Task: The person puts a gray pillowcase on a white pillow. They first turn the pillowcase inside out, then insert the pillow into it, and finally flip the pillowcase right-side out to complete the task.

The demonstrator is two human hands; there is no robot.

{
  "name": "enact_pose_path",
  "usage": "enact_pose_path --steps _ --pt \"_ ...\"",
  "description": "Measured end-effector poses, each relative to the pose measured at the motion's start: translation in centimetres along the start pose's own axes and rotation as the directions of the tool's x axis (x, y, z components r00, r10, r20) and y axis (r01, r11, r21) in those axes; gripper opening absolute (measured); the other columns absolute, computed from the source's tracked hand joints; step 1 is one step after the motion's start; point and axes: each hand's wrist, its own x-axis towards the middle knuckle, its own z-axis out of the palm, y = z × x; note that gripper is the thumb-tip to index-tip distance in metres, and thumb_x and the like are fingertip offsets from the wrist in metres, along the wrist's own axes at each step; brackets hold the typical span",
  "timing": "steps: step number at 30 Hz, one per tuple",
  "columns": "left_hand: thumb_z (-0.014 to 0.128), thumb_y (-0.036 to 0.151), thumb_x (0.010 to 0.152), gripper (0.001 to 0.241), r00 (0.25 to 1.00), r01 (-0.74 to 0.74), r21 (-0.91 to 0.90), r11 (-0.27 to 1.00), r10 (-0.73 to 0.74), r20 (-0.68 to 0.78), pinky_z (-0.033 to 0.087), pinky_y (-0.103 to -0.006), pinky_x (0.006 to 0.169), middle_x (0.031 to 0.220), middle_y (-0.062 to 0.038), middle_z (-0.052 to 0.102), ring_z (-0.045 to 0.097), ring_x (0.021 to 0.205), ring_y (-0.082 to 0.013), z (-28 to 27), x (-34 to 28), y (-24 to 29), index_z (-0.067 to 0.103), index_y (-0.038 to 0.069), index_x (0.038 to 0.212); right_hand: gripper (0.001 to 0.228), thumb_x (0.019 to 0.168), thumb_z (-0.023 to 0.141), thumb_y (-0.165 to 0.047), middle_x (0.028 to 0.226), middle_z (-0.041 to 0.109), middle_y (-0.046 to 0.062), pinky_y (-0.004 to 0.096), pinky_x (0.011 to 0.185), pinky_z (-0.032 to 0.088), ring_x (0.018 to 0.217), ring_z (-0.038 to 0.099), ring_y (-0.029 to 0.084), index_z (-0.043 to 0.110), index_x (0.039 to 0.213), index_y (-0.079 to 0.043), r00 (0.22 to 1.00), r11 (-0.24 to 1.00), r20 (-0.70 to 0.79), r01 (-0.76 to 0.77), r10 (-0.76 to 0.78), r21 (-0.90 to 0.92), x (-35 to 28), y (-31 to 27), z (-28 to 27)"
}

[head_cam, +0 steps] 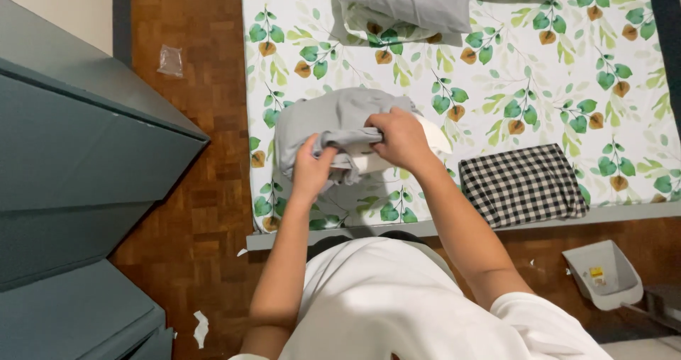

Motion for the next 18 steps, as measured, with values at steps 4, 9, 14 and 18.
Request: enact_pose_path --steps 4,9,14,18 --pt "0.069 0.013 0.087 0.023 0.996 -0.060 -0.262 0.963 0.042 -0.076 0.053 -0.0346 0.093 0.100 -0.004 0.072 0.061 0.097 -0.0115 -1.1 -0.4 -0.5 0.075 0.013 0.110 0.029 0.064 0.074 -0.021 0.093 0.066 -0.002 0.047 0.085 0.043 0.099 0.059 0.028 0.072 0.093 -0.024 0.978 0.981 -0.183 0.061 -0.096 -0.185 1.9 3.9 1.7" --pt "0.063 0.007 0.089 0.030 0.988 -0.051 -0.445 0.894 -0.020 -0.154 0.049 -0.0358 0.099 0.109 -0.005 0.067 0.056 0.103 -0.0128 -0.9 -0.8 -1.7 0.071 0.006 0.117 0.016 0.080 0.067 -0.025 0.138 0.066 -0.006 0.070 0.105 0.030 0.140 0.046 0.040 0.066 0.094 -0.018 0.993 0.952 0.016 -0.113 0.113 0.284 2.5 6.6 0.6" --pt "0.069 0.009 0.087 0.044 0.982 -0.061 -0.388 0.919 -0.013 -0.187 0.043 -0.0393 0.106 0.119 -0.011 0.062 0.051 0.111 -0.0153 0.0 0.2 -5.7 0.065 0.000 0.130 0.005 0.084 0.064 -0.012 0.076 0.060 -0.001 0.033 0.076 0.042 0.078 0.056 0.018 0.064 0.088 -0.015 0.984 0.684 0.087 -0.172 0.157 0.709 4.3 14.0 5.3" --pt "0.072 0.014 0.091 0.033 0.977 -0.092 -0.333 0.938 0.021 -0.211 0.045 -0.0336 0.104 0.115 -0.005 0.068 0.056 0.111 -0.0095 -0.8 0.3 -5.2 0.069 0.009 0.123 0.011 0.077 0.069 -0.018 0.063 0.053 0.001 0.029 0.065 0.039 0.066 0.051 0.016 0.060 0.082 -0.014 0.945 0.684 0.003 -0.240 0.328 0.689 5.5 13.9 6.3"
